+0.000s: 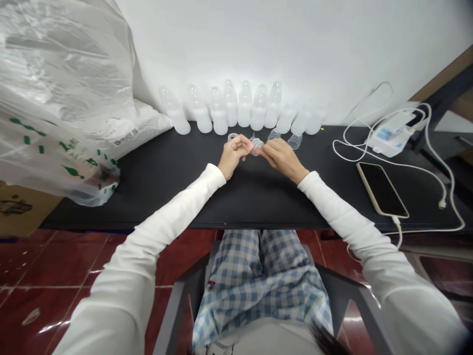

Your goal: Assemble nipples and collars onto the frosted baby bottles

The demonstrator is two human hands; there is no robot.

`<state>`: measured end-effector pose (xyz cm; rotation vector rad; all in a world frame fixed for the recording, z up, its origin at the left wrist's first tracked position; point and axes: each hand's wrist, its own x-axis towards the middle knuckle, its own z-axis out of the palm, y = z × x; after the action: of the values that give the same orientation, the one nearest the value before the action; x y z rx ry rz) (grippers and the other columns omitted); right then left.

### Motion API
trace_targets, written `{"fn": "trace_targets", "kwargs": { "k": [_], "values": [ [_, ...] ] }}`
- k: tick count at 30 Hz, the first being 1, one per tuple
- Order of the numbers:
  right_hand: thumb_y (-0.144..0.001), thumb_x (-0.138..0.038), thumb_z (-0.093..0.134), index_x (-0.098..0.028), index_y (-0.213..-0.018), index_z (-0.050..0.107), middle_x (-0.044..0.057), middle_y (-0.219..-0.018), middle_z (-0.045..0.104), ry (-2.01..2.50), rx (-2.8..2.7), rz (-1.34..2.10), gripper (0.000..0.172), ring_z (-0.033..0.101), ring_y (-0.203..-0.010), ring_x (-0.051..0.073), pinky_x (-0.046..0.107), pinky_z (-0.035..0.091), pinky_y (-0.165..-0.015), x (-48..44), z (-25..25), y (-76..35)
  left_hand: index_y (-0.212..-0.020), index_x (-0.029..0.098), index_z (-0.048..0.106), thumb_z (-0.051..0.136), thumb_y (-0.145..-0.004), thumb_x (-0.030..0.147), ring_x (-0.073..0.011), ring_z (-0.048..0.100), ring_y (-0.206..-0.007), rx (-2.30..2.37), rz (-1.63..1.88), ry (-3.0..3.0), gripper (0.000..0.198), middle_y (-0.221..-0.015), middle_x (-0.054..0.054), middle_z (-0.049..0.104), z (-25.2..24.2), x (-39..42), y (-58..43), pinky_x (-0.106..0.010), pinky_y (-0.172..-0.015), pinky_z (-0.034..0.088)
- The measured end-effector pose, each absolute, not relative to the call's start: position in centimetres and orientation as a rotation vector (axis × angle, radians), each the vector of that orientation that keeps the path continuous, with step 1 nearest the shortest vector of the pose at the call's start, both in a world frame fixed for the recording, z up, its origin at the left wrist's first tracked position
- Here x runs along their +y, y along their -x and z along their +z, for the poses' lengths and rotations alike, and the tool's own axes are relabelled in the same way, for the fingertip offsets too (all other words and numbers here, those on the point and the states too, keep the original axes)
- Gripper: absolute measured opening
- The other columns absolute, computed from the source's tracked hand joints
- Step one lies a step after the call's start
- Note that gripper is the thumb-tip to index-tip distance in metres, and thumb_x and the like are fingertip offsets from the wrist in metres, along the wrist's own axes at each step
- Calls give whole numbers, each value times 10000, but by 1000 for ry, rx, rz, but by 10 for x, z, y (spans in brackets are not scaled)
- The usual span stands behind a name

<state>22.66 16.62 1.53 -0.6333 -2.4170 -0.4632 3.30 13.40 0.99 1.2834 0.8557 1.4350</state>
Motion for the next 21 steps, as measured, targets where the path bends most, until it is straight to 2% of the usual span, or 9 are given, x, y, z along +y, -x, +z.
{"fn": "trace_targets", "kwargs": {
  "k": [3,6,10,11,13,15,18,21],
  "values": [
    [-1109,-324,293,-198,-816,577,37,-715,521,559,-2489,-642,427,432,-694,186,343,325,-661,165,22,-226,-703,172,573,700,-761,230,-64,436,-537,926,1424,-1274,151,-634,19,539,17,131,-38,-181,-467,283],
    [-1106,-252,302,-195,-872,619,37,-733,566,475,-2522,-759,399,448,-687,181,338,347,-657,161,29,-228,-676,171,524,696,-783,218,-57,411,-502,984,1386,-1195,208,-598,29,488,21,131,-37,-172,-443,209],
    [-1101,-245,338,-210,-1001,649,49,-852,667,483,-2508,-698,328,516,-704,169,326,416,-690,160,38,-245,-594,175,415,672,-792,154,-39,329,-430,1137,1431,-951,325,-530,50,398,25,141,-12,-166,-404,152],
    [-1099,-291,357,-209,-997,652,59,-851,674,561,-2459,-651,323,539,-713,175,331,432,-694,162,39,-251,-590,171,425,682,-792,154,-42,358,-437,1120,1464,-939,327,-533,45,417,26,144,-3,-161,-398,172],
    [-1082,-423,383,-192,-1001,666,88,-842,687,735,-2338,-589,374,580,-726,200,349,463,-694,169,39,-264,-633,167,489,710,-824,204,-62,485,-513,1060,1572,-935,295,-581,22,514,26,151,15,-148,-419,288],
    [-1065,-500,384,-156,-1108,673,113,-879,712,810,-2303,-555,450,624,-750,221,354,495,-700,177,36,-273,-652,168,504,733,-846,237,-55,508,-529,1092,1660,-815,308,-600,27,543,22,159,28,-141,-440,344],
    [-1064,-499,392,-122,-1230,647,138,-972,733,799,-2342,-454,484,671,-849,238,351,526,-768,181,30,-273,-648,170,493,780,-850,276,-39,479,-490,1202,1670,-666,367,-578,49,523,12,171,38,-140,-457,383],
    [-1075,-452,391,-147,-1299,621,139,-1033,720,784,-2418,-358,443,662,-906,246,366,519,-822,175,24,-260,-626,171,490,798,-847,302,-51,503,-488,1360,1619,-746,401,-563,42,538,0,180,46,-151,-465,409]
  ]
}}
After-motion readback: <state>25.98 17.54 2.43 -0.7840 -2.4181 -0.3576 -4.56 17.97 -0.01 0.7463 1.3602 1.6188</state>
